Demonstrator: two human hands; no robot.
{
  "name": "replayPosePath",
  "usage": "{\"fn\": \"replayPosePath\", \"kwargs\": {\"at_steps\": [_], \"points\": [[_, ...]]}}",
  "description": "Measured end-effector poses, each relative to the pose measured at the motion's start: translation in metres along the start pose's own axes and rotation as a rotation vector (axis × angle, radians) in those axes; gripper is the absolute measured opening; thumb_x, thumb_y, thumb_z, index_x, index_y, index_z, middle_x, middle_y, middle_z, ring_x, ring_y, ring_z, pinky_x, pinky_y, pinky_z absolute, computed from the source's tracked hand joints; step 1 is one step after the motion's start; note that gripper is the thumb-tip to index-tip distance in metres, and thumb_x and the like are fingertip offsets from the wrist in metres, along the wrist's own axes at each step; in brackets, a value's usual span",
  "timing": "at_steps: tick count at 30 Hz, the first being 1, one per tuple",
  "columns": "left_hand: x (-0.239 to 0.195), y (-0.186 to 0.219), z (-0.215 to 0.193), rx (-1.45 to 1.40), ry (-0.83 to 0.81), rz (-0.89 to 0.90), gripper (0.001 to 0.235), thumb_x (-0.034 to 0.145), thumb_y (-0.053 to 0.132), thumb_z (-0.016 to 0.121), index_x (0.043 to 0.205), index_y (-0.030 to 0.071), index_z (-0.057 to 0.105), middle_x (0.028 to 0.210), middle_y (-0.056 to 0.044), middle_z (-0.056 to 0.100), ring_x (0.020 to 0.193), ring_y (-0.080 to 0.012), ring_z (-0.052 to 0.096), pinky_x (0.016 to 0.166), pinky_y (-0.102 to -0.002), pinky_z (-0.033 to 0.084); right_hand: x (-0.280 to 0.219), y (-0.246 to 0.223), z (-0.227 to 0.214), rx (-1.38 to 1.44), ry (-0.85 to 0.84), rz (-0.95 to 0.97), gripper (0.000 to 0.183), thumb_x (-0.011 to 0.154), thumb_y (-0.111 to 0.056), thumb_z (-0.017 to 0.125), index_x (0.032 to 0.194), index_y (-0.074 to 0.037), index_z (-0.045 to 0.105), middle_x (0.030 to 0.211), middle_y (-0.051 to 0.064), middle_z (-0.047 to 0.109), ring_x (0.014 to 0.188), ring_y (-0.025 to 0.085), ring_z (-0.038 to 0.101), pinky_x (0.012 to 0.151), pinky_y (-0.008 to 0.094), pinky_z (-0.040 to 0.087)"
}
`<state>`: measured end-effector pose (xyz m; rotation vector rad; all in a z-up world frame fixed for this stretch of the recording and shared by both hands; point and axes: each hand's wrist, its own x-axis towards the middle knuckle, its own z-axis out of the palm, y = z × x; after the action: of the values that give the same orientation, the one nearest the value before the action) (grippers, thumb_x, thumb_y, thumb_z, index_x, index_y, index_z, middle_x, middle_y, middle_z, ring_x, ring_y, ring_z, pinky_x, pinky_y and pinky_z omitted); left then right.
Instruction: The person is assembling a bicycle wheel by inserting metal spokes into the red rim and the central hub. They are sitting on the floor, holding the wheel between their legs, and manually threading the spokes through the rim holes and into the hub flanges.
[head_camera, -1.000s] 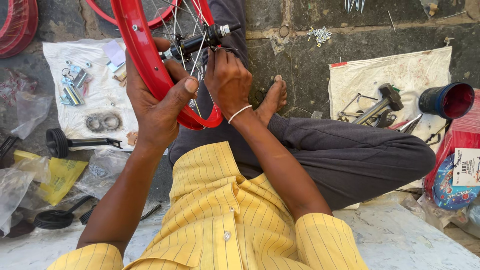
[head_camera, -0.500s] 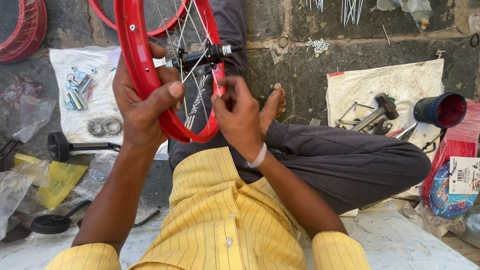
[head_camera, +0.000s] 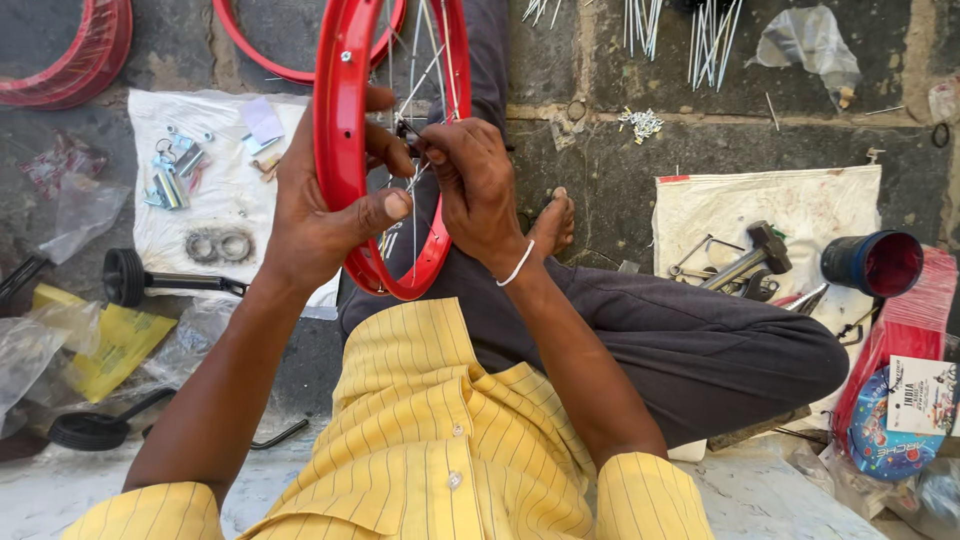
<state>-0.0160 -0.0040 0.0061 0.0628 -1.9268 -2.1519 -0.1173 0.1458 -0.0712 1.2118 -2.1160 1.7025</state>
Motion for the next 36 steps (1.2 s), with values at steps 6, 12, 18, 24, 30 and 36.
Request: {"fn": "replayPosePath", "kwargs": {"at_steps": [6, 12, 18, 24, 30, 36], "points": [[0.003, -0.013, -0.014, 0.014, 0.049, -0.173, 0.061, 0.085, 0.029, 0.089, 0.131, -0.001, 0.063, 0.097, 0.000, 0.067, 0.088, -0.0068, 0.065, 0.080, -0.022, 0.055, -0.003, 0.000, -0.003, -0.102, -0.106, -0.158, 0.023, 0.090, 0.003, 0.064, 0.112, -0.005, 0.063, 0.094, 0.008, 0.068, 0.090, 0.029, 0.065, 0.104, 0.047, 0.045], [0.003, -0.018, -0.005, -0.195, -0.022, -0.145, 0.059, 0.082, 0.016, 0.094, 0.126, 0.002, 0.059, 0.096, -0.001, 0.062, 0.090, -0.0076, 0.060, 0.082, -0.022, 0.052, -0.007, -0.009, 0.008, -0.132, -0.018, -0.003, 0.032, 0.088, 0.004, 0.059, 0.119, -0.003, 0.064, 0.092, 0.007, 0.067, 0.090, 0.028, 0.065, 0.103, 0.044, 0.046], [-0.004, -0.022, -0.001, -0.059, 0.056, -0.109, 0.055, 0.085, 0.013, 0.091, 0.123, 0.007, 0.052, 0.096, 0.002, 0.053, 0.088, -0.0062, 0.053, 0.078, -0.022, 0.050, -0.002, -0.014, 0.004, -0.198, -0.085, -0.011, 0.023, 0.094, -0.003, 0.061, 0.118, -0.005, 0.064, 0.093, 0.008, 0.068, 0.091, 0.028, 0.065, 0.101, 0.043, 0.045], [-0.013, -0.018, 0.010, 0.095, 0.044, -0.075, 0.051, 0.086, 0.012, 0.091, 0.120, 0.007, 0.053, 0.096, 0.001, 0.054, 0.087, -0.0078, 0.053, 0.077, -0.024, 0.051, -0.004, -0.021, -0.008, -0.148, -0.036, -0.112, 0.031, 0.095, -0.020, 0.063, 0.122, -0.003, 0.061, 0.092, 0.010, 0.064, 0.096, 0.032, 0.064, 0.099, 0.044, 0.047], [-0.008, 0.006, 0.017, -0.002, -0.045, -0.066, 0.044, 0.085, 0.008, 0.083, 0.115, 0.007, 0.051, 0.093, -0.001, 0.061, 0.098, -0.0123, 0.066, 0.096, -0.036, 0.057, -0.020, 0.101, -0.091, -0.349, 0.402, 0.493, 0.017, 0.107, -0.020, 0.060, 0.113, -0.006, 0.068, 0.094, 0.002, 0.070, 0.080, 0.014, 0.064, 0.072, 0.029, 0.054], [0.024, 0.008, -0.004, -0.098, -0.009, -0.028, 0.035, 0.097, 0.002, 0.082, 0.114, 0.007, 0.051, 0.089, -0.002, 0.061, 0.092, -0.0137, 0.069, 0.106, -0.045, 0.057, -0.073, 0.098, -0.087, -0.082, 0.087, 0.586, 0.015, 0.106, -0.012, 0.063, 0.112, 0.001, 0.067, 0.094, 0.005, 0.068, 0.085, 0.011, 0.065, 0.076, 0.026, 0.052]]}}
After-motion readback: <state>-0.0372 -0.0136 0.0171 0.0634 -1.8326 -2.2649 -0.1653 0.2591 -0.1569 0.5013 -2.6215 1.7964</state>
